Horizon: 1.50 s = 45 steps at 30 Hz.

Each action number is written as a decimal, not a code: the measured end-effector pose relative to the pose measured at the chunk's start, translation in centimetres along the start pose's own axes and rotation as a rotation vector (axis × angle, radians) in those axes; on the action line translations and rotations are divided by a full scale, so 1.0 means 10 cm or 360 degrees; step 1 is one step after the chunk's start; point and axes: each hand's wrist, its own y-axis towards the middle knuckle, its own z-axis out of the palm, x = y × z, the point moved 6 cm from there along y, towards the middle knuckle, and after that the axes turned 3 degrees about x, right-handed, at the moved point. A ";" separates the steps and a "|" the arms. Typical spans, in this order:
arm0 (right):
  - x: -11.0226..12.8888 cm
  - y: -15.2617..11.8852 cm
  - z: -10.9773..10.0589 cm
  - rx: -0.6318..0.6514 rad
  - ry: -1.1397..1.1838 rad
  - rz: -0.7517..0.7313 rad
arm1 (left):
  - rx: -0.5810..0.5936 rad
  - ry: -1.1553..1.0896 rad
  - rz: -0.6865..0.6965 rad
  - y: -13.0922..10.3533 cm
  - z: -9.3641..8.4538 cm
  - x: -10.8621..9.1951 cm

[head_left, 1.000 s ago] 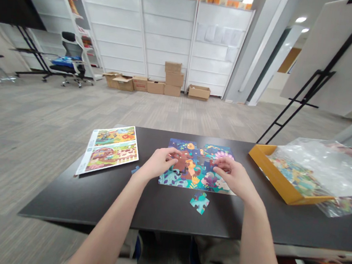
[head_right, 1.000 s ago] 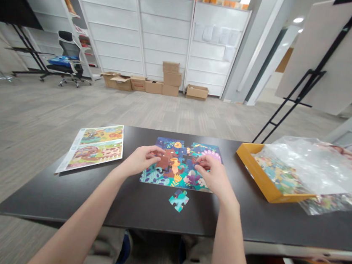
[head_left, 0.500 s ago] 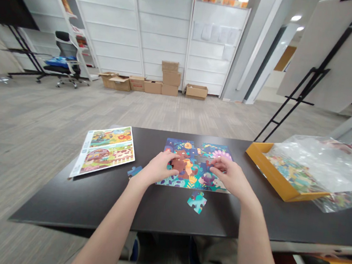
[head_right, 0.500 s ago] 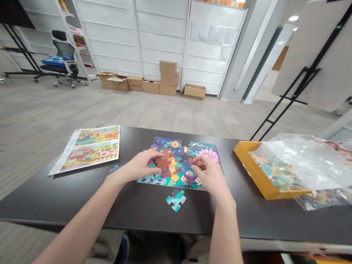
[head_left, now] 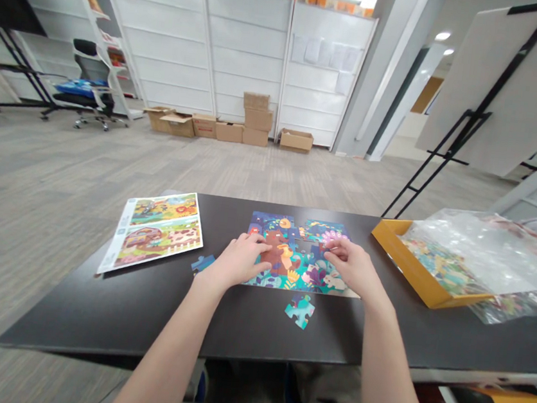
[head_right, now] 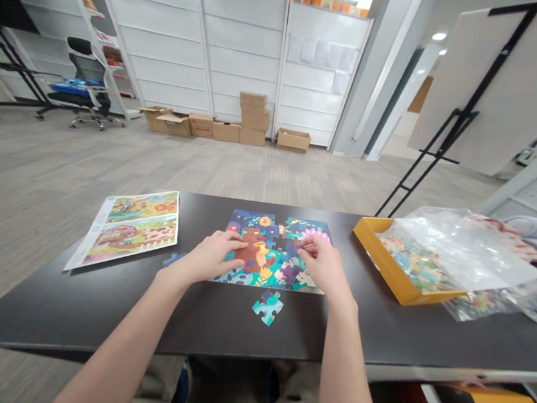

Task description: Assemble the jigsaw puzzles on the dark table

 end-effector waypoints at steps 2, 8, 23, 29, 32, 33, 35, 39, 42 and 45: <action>0.05 0.07 0.00 0.0017 -0.0018 -0.0021 | 0.0000 0.0022 -0.0014 0.00 -0.01 -0.01; 0.19 0.43 0.10 0.0199 -0.0035 -0.0035 | -0.0004 0.0036 -0.0022 -0.02 -0.03 -0.02; -0.01 0.63 0.32 0.0257 -0.0293 -0.0065 | -0.0009 -0.0040 -0.0006 -0.03 -0.03 -0.01; 0.08 0.58 0.34 0.0321 -0.0391 -0.0181 | -0.0026 -0.0053 0.0008 -0.02 -0.02 0.00; 0.10 0.57 0.34 0.0340 -0.0455 -0.0194 | -0.0035 -0.0049 0.0008 -0.03 -0.02 0.01; 0.11 0.57 0.35 0.0346 -0.0473 -0.0187 | -0.0037 -0.0048 0.0008 -0.03 -0.02 0.00; 0.11 0.56 0.35 0.0363 -0.0504 -0.0164 | -0.0035 -0.0047 0.0011 -0.04 -0.03 -0.01; 0.13 0.55 0.34 0.0401 -0.0557 -0.0136 | -0.0017 -0.0035 -0.0002 -0.05 -0.03 -0.02; 0.16 0.54 0.34 0.0383 -0.0531 -0.0179 | -0.0020 -0.0032 0.0000 -0.04 -0.03 -0.01; 0.17 0.54 0.39 0.0408 -0.0517 -0.0256 | -0.0038 -0.0029 0.0015 -0.03 -0.02 0.00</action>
